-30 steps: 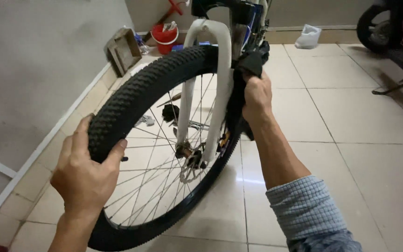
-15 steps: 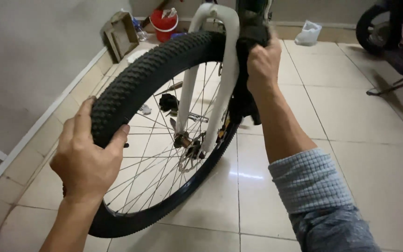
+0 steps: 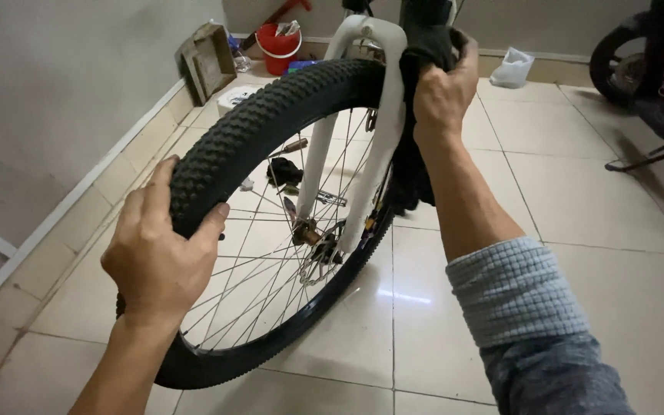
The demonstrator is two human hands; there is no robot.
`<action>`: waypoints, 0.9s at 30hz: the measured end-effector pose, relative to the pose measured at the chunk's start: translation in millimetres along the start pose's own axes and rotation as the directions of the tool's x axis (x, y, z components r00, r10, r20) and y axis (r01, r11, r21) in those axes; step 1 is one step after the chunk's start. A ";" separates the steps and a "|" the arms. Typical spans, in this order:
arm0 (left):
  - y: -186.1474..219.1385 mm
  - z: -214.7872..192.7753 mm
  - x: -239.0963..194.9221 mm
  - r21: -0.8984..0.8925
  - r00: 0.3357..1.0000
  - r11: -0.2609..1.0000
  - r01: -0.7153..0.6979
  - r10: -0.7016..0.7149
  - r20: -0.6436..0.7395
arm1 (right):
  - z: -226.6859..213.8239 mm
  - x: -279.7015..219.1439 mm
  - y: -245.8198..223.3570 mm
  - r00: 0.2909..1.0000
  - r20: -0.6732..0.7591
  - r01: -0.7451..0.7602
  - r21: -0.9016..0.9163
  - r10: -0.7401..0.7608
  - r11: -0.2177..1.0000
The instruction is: The person wipes the front tire and fork of a bicycle with a black cloth, then moves to the handlebars and wipes the grips, brake levers, and cables. The person continues wiping the handlebar area and surrounding components throughout the clip.
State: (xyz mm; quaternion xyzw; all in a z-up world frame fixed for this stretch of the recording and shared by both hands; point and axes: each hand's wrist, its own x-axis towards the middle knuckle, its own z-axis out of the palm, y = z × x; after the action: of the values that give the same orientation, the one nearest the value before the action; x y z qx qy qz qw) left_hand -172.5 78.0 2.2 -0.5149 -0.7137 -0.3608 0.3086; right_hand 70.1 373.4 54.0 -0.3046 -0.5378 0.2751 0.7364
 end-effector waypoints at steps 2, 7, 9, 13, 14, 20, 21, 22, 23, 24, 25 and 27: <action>3.3 -2.2 1.1 0.006 1.000 1.000 0.007 -0.007 0.004 | -1.9 -6.5 -5.2 0.999 0.002 -0.035 -0.013 0.035 0.999; 9.4 -2.5 -0.4 0.020 1.000 1.000 0.023 -0.023 -0.007 | -11.3 -24.4 -11.2 0.990 0.122 -0.084 0.093 0.072 0.992; 12.4 -4.7 -1.9 -0.002 1.000 1.000 0.018 -0.018 -0.009 | -12.6 -16.0 -7.9 0.992 0.055 -0.114 0.062 0.110 0.992; 22.0 -8.3 -7.6 0.021 0.999 0.999 0.032 -0.032 0.014 | -7.7 3.6 -8.8 0.995 -0.004 -0.103 0.064 0.103 0.993; 25.3 -11.2 -8.2 0.013 0.999 1.000 0.023 -0.023 0.040 | -4.3 -3.2 -17.2 0.991 -0.028 -0.130 0.076 0.132 0.989; 27.8 -25.4 -21.7 -0.096 0.981 0.995 0.024 -0.005 0.192 | -13.5 -33.0 -22.4 0.983 0.032 -0.183 0.001 0.183 0.983; 26.1 -29.0 -23.2 -0.169 0.974 0.985 0.018 0.021 0.224 | -17.3 -36.8 -22.8 0.979 0.059 -0.194 -0.029 0.196 0.981; 23.9 -32.6 -24.9 -0.174 0.975 0.984 0.022 0.018 0.224 | -18.0 -31.6 -21.9 0.979 0.060 -0.191 -0.035 0.193 0.981; 22.0 -35.7 -26.5 -0.180 0.976 0.984 -0.010 0.049 0.212 | -19.0 -26.1 -20.6 0.975 0.086 -0.202 -0.064 0.207 0.977; 20.1 -39.0 -29.0 -0.186 0.976 0.982 -0.042 0.080 0.204 | -21.2 -21.8 -18.9 0.968 0.109 -0.215 -0.096 0.225 0.972; 19.2 -37.0 -30.2 -0.192 0.975 0.981 -0.037 0.077 0.207 | -22.8 -12.5 -17.3 0.968 0.110 -0.214 -0.104 0.225 0.971; 17.0 -33.1 -31.0 -0.143 0.981 0.984 -0.102 0.124 0.150 | -23.7 7.2 -13.8 0.952 0.156 -0.236 -0.162 0.262 0.958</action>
State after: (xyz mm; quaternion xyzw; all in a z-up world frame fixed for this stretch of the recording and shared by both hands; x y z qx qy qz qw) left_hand -145.3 38.1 -1.5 -0.6013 -0.6795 -0.3480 0.2357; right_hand 95.9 366.0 63.2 -0.3962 -0.5761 0.3529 0.6218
